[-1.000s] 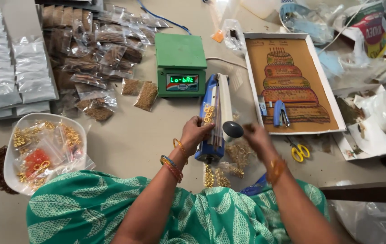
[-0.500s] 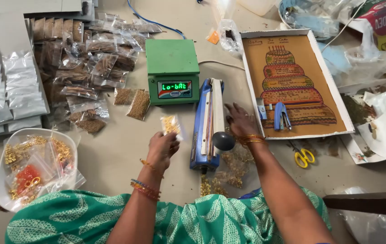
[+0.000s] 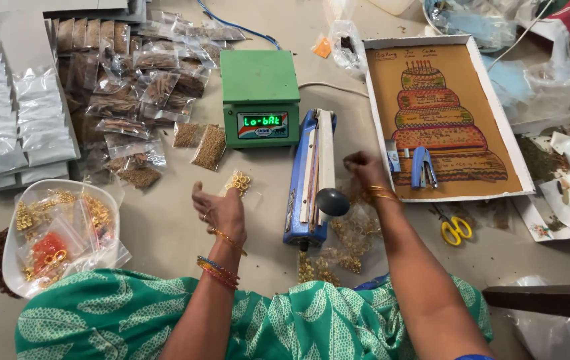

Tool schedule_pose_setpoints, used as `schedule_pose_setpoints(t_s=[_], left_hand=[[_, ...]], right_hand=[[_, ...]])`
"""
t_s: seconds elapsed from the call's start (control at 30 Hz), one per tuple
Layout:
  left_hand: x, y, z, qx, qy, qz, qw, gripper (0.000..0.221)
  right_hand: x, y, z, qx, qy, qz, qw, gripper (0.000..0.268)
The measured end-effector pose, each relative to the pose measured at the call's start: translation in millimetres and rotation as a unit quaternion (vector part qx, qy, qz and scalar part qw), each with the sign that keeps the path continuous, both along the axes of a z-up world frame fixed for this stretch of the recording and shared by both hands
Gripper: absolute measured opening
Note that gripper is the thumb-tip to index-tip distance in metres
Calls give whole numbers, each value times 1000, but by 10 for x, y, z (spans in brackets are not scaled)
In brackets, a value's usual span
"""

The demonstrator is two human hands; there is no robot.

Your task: The person fills small plastic bags with gold-colored rings and beads, weighs them on a digital scale, and seals them using a heat sealer.

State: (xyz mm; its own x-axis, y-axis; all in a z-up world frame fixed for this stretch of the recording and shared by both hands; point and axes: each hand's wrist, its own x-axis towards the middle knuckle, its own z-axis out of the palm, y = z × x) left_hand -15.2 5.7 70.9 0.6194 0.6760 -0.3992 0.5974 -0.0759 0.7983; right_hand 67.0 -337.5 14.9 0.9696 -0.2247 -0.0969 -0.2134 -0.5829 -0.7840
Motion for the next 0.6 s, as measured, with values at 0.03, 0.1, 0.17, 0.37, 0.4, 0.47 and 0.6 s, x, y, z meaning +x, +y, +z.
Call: schedule_pose_setpoints(t_s=[0.03, 0.1, 0.17, 0.37, 0.4, 0.47, 0.6], left_hand=[[-22, -11, -9, -1, 0, 0, 1000, 91], [-50, -53, -8, 2, -65, -31, 997, 87], [-67, -84, 0, 4, -125, -39, 991, 83], [-285, -78, 477, -113, -330, -171, 922, 55], [-365, -75, 578, -140, -361, -217, 896, 42], [-485, -156, 703, -202, -382, -268, 861, 41], [-962, -285, 1352, -247, -367, -388, 809, 48]], right_hand=[[20, -116, -85, -1, 0, 0, 1000, 27], [78, -373, -213, 182, -86, -7, 980, 16], [-99, -345, 96, 208, -124, -12, 970, 13], [-792, -38, 1165, 318, -276, -19, 907, 10], [-937, 45, 1342, 352, -308, -17, 884, 12], [-1379, 342, 1760, 364, -321, -12, 874, 11], [-2082, 894, 2188, 393, -309, 20, 866, 9]])
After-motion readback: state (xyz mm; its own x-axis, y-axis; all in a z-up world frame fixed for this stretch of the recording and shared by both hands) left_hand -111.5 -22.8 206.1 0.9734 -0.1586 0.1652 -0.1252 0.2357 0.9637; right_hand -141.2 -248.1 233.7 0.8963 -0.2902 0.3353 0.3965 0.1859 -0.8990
